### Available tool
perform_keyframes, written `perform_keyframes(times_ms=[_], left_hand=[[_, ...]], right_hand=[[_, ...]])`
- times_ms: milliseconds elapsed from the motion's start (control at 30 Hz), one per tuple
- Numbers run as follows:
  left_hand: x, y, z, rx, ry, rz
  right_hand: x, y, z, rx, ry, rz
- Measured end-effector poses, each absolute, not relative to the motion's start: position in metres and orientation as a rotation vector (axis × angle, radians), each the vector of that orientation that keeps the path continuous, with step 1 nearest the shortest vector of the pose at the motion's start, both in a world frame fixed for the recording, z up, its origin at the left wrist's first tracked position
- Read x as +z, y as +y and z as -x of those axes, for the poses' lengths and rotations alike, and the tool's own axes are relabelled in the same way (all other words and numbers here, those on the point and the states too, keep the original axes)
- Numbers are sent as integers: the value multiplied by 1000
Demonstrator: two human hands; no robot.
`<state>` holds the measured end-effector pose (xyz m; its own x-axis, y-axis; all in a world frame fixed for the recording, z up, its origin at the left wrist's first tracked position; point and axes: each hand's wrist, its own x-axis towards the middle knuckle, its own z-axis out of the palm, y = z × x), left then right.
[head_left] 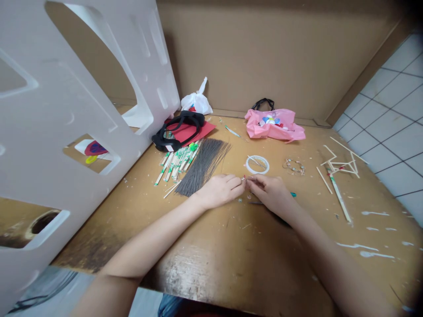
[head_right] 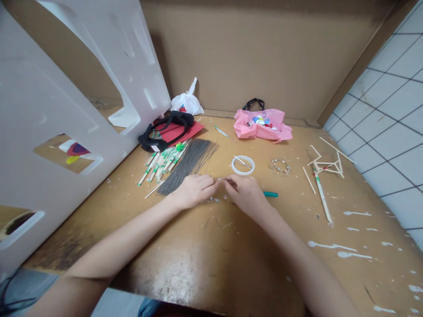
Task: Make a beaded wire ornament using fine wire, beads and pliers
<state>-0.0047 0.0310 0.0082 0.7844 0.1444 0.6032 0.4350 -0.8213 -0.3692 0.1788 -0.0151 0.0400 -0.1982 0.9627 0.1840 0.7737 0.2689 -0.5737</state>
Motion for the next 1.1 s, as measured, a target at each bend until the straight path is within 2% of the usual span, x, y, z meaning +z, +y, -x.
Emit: perform_keyframes(times_ms=[567, 933, 1100], left_hand=[[18, 33, 6, -925, -381, 2565], [14, 34, 7, -1147, -547, 2836], [13, 33, 3, -1346, -747, 3042]], right_hand=[[41, -21, -178, 332, -2053, 1532], [44, -19, -185, 466, -2156, 1438], [43, -18, -184, 763, -1963, 1502]])
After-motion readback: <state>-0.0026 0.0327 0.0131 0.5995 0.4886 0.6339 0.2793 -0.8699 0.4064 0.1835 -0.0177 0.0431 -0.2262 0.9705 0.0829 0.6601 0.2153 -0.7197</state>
